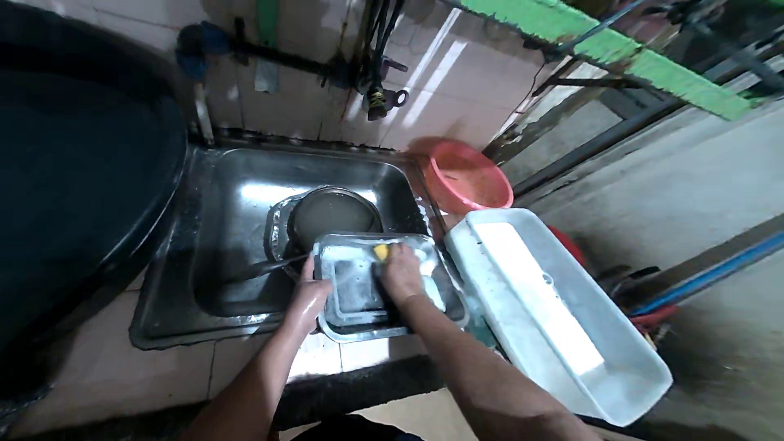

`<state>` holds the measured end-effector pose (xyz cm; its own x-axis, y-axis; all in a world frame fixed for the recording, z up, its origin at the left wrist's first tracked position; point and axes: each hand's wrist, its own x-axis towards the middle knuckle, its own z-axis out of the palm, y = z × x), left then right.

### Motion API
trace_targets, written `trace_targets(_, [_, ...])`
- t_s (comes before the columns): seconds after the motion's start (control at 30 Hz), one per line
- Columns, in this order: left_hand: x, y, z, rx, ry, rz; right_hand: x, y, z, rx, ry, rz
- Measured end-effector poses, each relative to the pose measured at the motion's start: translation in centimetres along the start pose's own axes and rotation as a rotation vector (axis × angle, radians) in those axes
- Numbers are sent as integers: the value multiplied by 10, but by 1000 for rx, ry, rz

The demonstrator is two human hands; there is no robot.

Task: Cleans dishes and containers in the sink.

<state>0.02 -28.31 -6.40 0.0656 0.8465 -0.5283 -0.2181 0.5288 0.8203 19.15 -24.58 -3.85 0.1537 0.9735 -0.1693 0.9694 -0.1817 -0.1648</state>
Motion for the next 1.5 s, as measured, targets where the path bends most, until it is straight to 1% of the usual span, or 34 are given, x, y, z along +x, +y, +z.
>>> trace_targets(0.07, [0,0,0,26,8,14,-8,-33,15,71,73,-196])
trace_targets(0.1, [0,-1,1,52,13,27,-8,-45,19,122,97,-268])
trace_targets(0.13, [0,-1,0,69,19,41,-4,-51,21,172,103,-299])
trace_targets(0.2, [0,-2,0,75,28,60,2,-46,16,288,95,-253])
trace_targets(0.27, [-1,-3,1,59,25,62,7,-21,11,357,133,-120])
trace_targets(0.37, [-1,-2,2,36,12,59,18,27,-1,319,206,103])
trace_targets(0.43, [0,-2,1,49,3,62,21,34,-5,299,238,189])
trace_targets(0.5, [-1,1,3,79,14,39,16,13,-3,319,235,183])
trace_targets(0.6, [-2,4,5,103,42,3,6,-32,12,316,186,-4])
trace_targets(0.67, [-2,4,5,90,47,22,9,-43,15,335,164,-104])
trace_targets(0.7, [-3,3,5,85,44,31,11,-39,14,348,162,-116])
trace_targets(0.73, [-2,2,5,82,42,40,13,-31,10,365,147,-91])
trace_targets(0.83, [-1,-1,5,62,49,39,23,9,-3,438,144,105])
trace_targets(0.87, [-1,0,5,63,51,41,25,21,-11,455,170,154])
trace_targets(0.9, [-2,2,4,70,54,45,25,30,-20,457,204,163])
trace_targets(0.93, [-3,3,4,79,57,43,23,38,-29,448,245,133])
trace_targets(1.03, [-5,5,4,115,46,39,26,57,-40,377,359,-118])
trace_targets(1.1, [-4,5,4,114,33,32,36,61,-37,251,286,-249])
trace_targets(1.17, [-1,3,3,106,21,25,39,39,-34,126,182,-329])
trace_targets(1.23, [0,-1,3,105,10,37,35,-2,-25,55,123,-475])
trace_targets(1.3, [-3,1,4,133,14,50,33,-43,-9,75,154,-678])
trace_targets(1.37, [-6,5,5,163,37,52,38,-62,0,123,224,-835])
trace_targets(1.43, [-6,4,4,147,63,61,40,-46,-2,125,231,-884])
trace_targets(1.5, [-5,2,4,99,59,81,44,-1,-9,91,207,-832])
